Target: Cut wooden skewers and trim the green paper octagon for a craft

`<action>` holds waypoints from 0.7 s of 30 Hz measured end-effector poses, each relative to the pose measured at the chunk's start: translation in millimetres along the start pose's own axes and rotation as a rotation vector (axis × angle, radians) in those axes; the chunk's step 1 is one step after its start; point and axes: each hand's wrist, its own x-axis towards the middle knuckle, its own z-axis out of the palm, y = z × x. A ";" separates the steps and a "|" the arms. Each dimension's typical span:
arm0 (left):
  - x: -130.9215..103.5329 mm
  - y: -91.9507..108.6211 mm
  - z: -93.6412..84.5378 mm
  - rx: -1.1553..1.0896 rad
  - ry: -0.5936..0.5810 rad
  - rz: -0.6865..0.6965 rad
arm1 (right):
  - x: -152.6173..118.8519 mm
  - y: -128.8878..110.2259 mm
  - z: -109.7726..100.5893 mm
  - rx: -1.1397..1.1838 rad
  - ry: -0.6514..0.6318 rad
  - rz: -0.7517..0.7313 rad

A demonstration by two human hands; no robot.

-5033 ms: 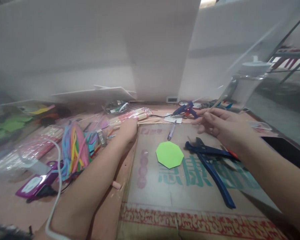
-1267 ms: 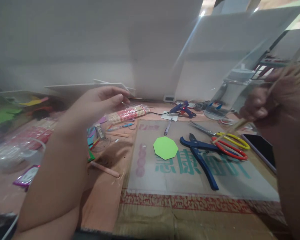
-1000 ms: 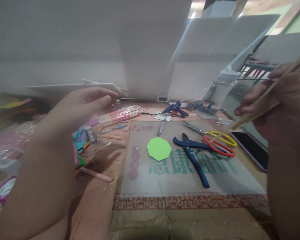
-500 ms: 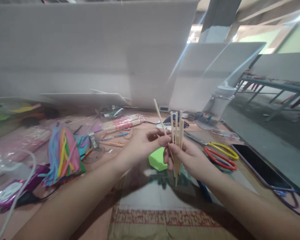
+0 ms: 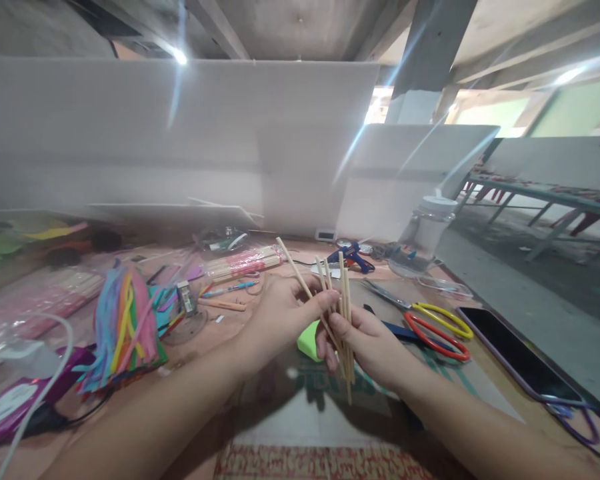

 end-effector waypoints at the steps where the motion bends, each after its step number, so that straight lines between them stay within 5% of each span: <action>1: 0.5 -0.9 0.1 0.007 -0.004 0.005 | 0.7 1.7 0.5 -0.004 -0.002 0.000; 5: 3.4 -4.5 2.1 0.050 -0.012 0.030 | 0.9 -0.8 -0.7 -0.034 0.076 -0.001; 8: 7.1 0.9 -10.3 0.106 -0.004 0.065 | -4.0 -24.8 -13.1 -0.068 0.287 -0.115; 11: 10.4 13.3 -48.0 0.151 0.098 0.071 | -8.6 -57.6 -32.6 -0.053 0.522 -0.377; 13: 10.8 20.4 -81.3 0.214 0.251 0.056 | -8.5 -68.9 -41.8 -0.017 0.578 -0.423; 17: 7.5 24.2 -131.8 0.236 0.448 0.079 | -2.1 -51.2 -39.9 0.014 0.621 -0.358; 21: 2.6 23.7 -148.4 0.291 0.490 0.070 | 3.8 -17.3 -28.9 -0.061 0.614 -0.250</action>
